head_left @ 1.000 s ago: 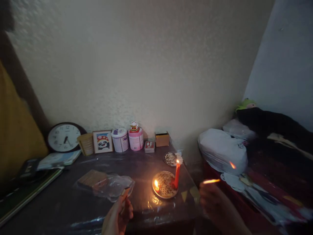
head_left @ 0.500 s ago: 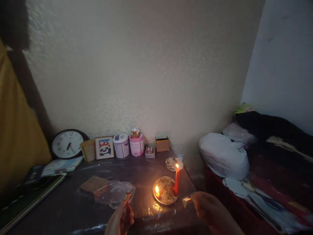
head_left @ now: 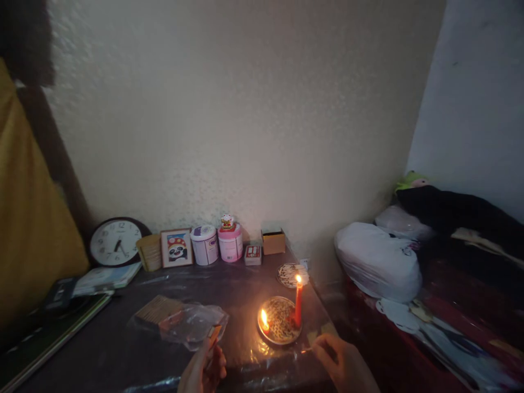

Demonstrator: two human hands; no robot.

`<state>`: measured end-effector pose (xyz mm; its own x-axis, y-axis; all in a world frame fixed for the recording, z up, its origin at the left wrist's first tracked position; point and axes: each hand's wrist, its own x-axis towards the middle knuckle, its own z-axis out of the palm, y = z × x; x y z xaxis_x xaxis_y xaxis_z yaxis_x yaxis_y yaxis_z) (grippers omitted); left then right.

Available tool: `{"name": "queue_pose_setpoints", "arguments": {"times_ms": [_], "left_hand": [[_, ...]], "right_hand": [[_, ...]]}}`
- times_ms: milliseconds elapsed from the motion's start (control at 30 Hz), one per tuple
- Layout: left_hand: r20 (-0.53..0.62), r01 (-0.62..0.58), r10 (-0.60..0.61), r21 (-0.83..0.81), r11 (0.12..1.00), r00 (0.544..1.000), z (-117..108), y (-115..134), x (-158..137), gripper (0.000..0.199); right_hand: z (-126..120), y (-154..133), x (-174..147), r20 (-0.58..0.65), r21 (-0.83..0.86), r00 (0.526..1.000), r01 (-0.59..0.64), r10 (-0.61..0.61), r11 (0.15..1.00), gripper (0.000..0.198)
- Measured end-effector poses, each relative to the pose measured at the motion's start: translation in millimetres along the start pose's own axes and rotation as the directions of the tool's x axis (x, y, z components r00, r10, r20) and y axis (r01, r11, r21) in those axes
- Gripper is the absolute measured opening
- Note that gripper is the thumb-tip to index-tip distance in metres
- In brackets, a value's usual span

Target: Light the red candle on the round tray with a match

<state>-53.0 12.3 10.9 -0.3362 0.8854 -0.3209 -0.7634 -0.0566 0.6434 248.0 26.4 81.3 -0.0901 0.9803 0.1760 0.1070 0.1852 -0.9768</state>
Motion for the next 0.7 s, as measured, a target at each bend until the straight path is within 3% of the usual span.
{"name": "queue_pose_setpoints", "arguments": {"times_ms": [133, 233, 433, 600, 700], "left_hand": [[0.028, 0.011, -0.011, 0.011, 1.0, 1.0, -5.2, 0.7, 3.0, 0.04], [0.017, 0.012, -0.013, 0.033, 0.999, 1.0, -4.1, 2.1, 1.9, 0.036], [-0.015, 0.014, -0.014, 0.028, 1.0, 1.0, 1.0, 5.2, -3.2, 0.042], [-0.065, -0.026, 0.03, 0.057, 0.998, 0.997, 10.0, 7.4, -12.6, 0.046], [-0.035, -0.001, 0.003, 0.066, 0.998, 0.999, 12.0, 7.3, -12.0, 0.043]], "right_hand": [[3.8, -2.3, -2.8, 0.032, 0.115, 0.997, -0.072, 0.069, 0.991, 0.03], [9.8, -0.6, -3.2, 0.032, 0.055, 0.997, -0.065, 0.063, 0.996, 0.03], [22.5, -7.4, -5.3, 0.196, 0.034, 0.962, -0.2, 0.19, 0.979, 0.031], [25.1, -19.2, -7.4, 0.135, -0.002, 0.982, -0.133, 0.132, 0.991, 0.035], [22.6, -13.0, -3.8, 0.13, 0.076, 0.98, -0.159, 0.148, 0.984, 0.04]]}}
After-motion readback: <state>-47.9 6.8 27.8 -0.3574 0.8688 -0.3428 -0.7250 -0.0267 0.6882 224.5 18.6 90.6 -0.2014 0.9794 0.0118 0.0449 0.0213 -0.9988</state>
